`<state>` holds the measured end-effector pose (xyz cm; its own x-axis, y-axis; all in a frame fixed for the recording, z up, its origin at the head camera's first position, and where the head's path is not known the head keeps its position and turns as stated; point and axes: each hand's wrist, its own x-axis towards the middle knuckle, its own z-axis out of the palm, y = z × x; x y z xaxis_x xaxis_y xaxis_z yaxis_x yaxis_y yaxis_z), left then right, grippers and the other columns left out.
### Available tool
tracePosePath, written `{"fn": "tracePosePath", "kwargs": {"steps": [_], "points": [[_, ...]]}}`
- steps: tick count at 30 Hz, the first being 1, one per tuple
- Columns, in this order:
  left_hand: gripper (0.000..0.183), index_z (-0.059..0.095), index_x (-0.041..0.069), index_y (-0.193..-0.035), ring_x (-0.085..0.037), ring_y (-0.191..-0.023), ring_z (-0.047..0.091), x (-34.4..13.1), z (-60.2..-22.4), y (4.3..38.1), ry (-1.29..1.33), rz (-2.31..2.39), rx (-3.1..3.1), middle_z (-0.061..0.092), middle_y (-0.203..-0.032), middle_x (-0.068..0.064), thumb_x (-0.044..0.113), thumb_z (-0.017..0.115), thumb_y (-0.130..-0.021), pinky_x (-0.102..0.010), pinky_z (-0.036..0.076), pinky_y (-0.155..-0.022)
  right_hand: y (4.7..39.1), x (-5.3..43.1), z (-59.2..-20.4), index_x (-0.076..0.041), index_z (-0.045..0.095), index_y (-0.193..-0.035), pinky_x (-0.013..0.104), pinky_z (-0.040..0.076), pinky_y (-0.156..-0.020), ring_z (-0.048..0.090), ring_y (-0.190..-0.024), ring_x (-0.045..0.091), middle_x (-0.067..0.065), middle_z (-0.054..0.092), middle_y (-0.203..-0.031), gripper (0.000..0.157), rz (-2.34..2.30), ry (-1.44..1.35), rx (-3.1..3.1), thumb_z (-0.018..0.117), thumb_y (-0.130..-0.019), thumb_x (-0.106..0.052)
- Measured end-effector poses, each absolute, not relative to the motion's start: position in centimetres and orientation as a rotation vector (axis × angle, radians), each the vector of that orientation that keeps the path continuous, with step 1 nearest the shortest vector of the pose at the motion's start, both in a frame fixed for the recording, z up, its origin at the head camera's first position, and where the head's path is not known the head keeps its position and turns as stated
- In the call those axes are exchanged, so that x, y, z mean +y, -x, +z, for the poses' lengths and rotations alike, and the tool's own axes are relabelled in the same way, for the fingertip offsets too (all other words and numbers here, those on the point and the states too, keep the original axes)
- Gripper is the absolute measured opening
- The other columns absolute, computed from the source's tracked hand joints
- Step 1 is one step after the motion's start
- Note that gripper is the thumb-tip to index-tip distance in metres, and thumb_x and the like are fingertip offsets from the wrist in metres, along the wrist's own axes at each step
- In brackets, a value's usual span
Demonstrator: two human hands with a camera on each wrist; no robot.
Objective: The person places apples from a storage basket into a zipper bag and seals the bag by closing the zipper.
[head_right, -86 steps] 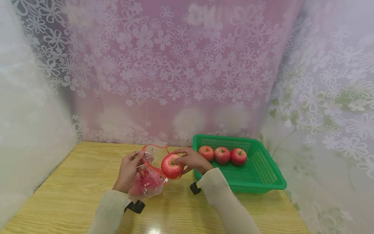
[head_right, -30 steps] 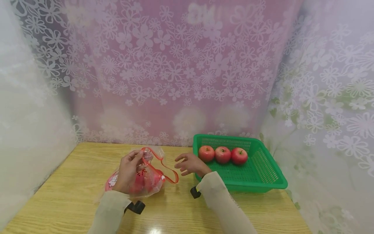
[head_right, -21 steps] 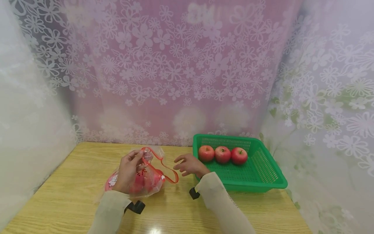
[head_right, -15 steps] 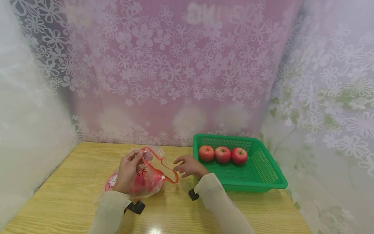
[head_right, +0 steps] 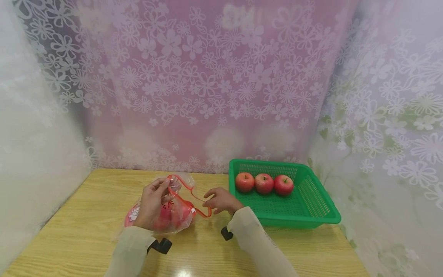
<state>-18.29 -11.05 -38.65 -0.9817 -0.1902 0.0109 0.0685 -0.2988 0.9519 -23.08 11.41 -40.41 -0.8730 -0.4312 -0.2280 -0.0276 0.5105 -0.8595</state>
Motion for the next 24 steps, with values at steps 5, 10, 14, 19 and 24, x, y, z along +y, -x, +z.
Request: {"fn": "tracePosePath", "kwargs": {"steps": [5, 10, 14, 19, 24], "points": [[0.026, 0.063, -0.004, -0.111, -0.010, -0.076, 0.061, -11.1, -38.6, 18.3, -0.175, -2.403, -1.763, 0.064, -0.095, -0.002, 0.017, 0.055, -0.099, -0.020, 0.056, -0.063, 23.2, 11.1, -41.1, 0.008, 0.058, -0.120, 0.044, 0.059, -0.073, 0.063, -0.085, 0.024, 0.011, 0.065, -0.099, 0.035, -1.307, 0.385, 2.318, 0.066, -0.090, -0.008], [0.026, 0.063, -0.004, -0.113, -0.011, -0.078, 0.061, -11.2, -38.7, 18.2, -0.177, -2.402, -1.768, 0.066, -0.094, -0.002, 0.017, 0.055, -0.099, -0.021, 0.056, -0.063, 23.2, 10.9, -41.5, 0.010, 0.059, -0.118, 0.041, 0.060, -0.069, 0.063, -0.071, 0.020, 0.010, 0.064, -0.091, 0.033, -1.290, 0.405, 2.335, 0.065, -0.089, -0.006], [0.027, 0.062, -0.005, -0.114, -0.010, -0.077, 0.061, -11.2, -38.8, 18.2, -0.167, -2.408, -1.763, 0.066, -0.095, -0.002, 0.016, 0.055, -0.099, -0.020, 0.056, -0.063, 23.2, 10.8, -41.8, 0.011, 0.060, -0.117, 0.039, 0.060, -0.067, 0.060, -0.063, 0.016, 0.010, 0.062, -0.086, 0.033, -1.276, 0.414, 2.353, 0.065, -0.089, -0.004], [0.027, 0.062, -0.005, -0.113, -0.010, -0.077, 0.061, -11.3, -38.8, 18.2, -0.172, -2.410, -1.762, 0.065, -0.094, -0.001, 0.017, 0.055, -0.099, -0.020, 0.056, -0.063, 23.2, 10.7, -41.9, 0.013, 0.060, -0.117, 0.037, 0.060, -0.066, 0.061, -0.059, 0.014, 0.009, 0.064, -0.086, 0.032, -1.259, 0.397, 2.355, 0.064, -0.089, -0.003], [0.027, 0.062, -0.004, -0.113, -0.011, -0.079, 0.063, -11.4, -38.9, 18.2, -0.163, -2.408, -1.756, 0.066, -0.095, -0.002, 0.018, 0.055, -0.099, -0.020, 0.057, -0.064, 23.2, 10.8, -41.8, 0.015, 0.060, -0.114, 0.037, 0.060, -0.067, 0.064, -0.059, 0.014, 0.012, 0.067, -0.084, 0.030, -1.274, 0.389, 2.328, 0.064, -0.089, -0.001]]}}
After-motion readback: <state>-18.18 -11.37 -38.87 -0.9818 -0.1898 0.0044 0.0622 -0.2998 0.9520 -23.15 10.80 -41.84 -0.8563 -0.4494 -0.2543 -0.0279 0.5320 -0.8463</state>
